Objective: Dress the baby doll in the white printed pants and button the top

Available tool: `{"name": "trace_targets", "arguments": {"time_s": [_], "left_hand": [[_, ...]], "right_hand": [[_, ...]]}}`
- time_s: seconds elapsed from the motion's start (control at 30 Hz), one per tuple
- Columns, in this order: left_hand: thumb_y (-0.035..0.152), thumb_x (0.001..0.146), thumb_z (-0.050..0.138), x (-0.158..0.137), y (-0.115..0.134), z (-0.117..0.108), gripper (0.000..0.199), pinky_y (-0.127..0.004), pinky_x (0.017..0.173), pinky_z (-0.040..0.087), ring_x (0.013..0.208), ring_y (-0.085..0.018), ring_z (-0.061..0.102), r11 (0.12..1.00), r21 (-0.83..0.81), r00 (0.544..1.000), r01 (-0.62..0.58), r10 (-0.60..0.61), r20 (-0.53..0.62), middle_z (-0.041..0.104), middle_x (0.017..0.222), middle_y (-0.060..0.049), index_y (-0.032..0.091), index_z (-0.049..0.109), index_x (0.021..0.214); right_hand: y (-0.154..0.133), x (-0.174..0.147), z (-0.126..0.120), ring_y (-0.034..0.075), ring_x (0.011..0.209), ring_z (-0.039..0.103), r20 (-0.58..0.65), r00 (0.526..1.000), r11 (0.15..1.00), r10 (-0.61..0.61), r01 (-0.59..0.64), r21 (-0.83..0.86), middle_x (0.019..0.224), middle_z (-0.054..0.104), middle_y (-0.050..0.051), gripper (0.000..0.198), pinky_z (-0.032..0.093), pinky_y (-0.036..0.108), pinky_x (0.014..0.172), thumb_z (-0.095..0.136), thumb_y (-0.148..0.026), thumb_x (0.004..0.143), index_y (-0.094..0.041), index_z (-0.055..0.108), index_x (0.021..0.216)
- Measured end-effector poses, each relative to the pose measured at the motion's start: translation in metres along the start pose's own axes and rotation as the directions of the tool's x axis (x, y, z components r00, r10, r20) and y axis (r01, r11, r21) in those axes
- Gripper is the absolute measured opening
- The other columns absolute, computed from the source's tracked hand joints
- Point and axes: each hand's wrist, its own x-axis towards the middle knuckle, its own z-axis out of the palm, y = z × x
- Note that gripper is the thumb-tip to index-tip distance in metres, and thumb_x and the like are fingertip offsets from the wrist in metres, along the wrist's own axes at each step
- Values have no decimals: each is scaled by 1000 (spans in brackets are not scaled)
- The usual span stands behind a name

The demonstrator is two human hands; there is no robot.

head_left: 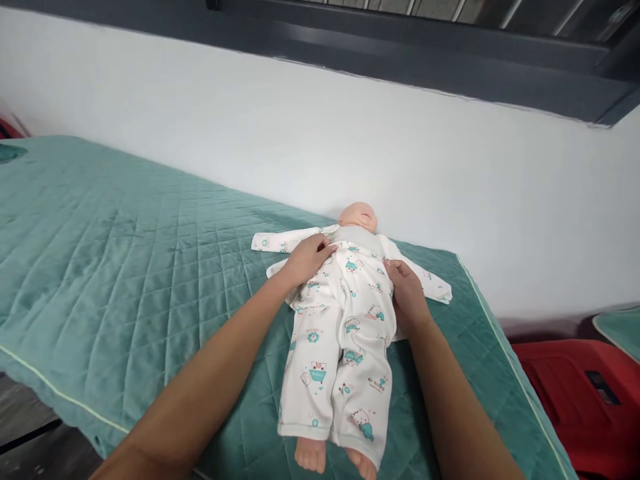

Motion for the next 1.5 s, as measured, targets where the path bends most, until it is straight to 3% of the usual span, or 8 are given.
{"name": "trace_targets", "arguments": {"time_s": [0.13,0.3,0.47,0.7,0.93,1.13,1.27,1.5], "left_hand": [[31,92,50,-3,-7,0,24,-31,83,41,89,-19,51,994,9,994,-109,109,-26,56,86,-4,20,46,71],[28,91,49,-2,-17,-2,21,-30,76,38,80,-17,49,998,-54,995,-35,30,-95,53,79,-1,20,45,72],[33,88,51,-3,-26,-5,20,-27,69,34,72,-15,45,976,-199,995,87,-95,-30,50,71,3,20,47,73],[40,86,53,-9,-22,-17,24,-27,69,36,76,-16,48,986,-145,989,80,-60,138,55,79,1,18,54,75],[43,81,63,-16,-23,-30,28,-24,65,38,69,-12,46,887,-379,913,263,-102,394,53,80,2,18,56,89],[32,72,66,-20,-17,-35,27,-25,68,42,75,-13,52,849,-400,861,346,-119,494,58,86,2,19,57,94],[22,66,66,-21,-14,-39,32,-27,72,46,88,-18,56,869,-369,834,329,-84,545,61,92,0,19,53,95],[13,62,59,-18,-18,-31,29,-24,64,43,78,-15,53,910,-312,871,273,-96,481,56,85,0,19,52,89]], "right_hand": [[0,0,-5,12,54,42,-26,999,992,24,-21,124,60,48,-5,44,41,28,53,78,-56,67,-24,49,74],[2,4,-14,11,56,45,-29,996,977,87,-79,200,60,51,-5,42,41,26,55,84,-47,65,-22,51,68],[5,6,-33,11,60,48,127,983,990,135,-139,20,67,59,-3,35,39,24,56,83,-44,67,-20,58,73],[-9,-2,-49,13,65,54,343,921,946,185,-72,-316,75,63,-4,31,42,25,63,73,-44,74,-22,55,85],[-3,3,-39,14,60,49,169,981,774,97,33,-633,64,56,-4,6,37,26,58,51,-27,80,-22,50,84],[3,3,-32,18,72,53,82,997,572,-6,71,-817,78,63,1,10,37,28,66,54,-23,76,-22,50,85],[3,0,-32,18,71,52,106,994,523,-2,92,-848,79,63,2,11,34,28,62,53,-23,77,-23,50,87],[5,9,-35,19,76,55,102,993,536,51,59,-842,86,68,5,14,37,28,66,58,-24,73,-20,57,86]]}}
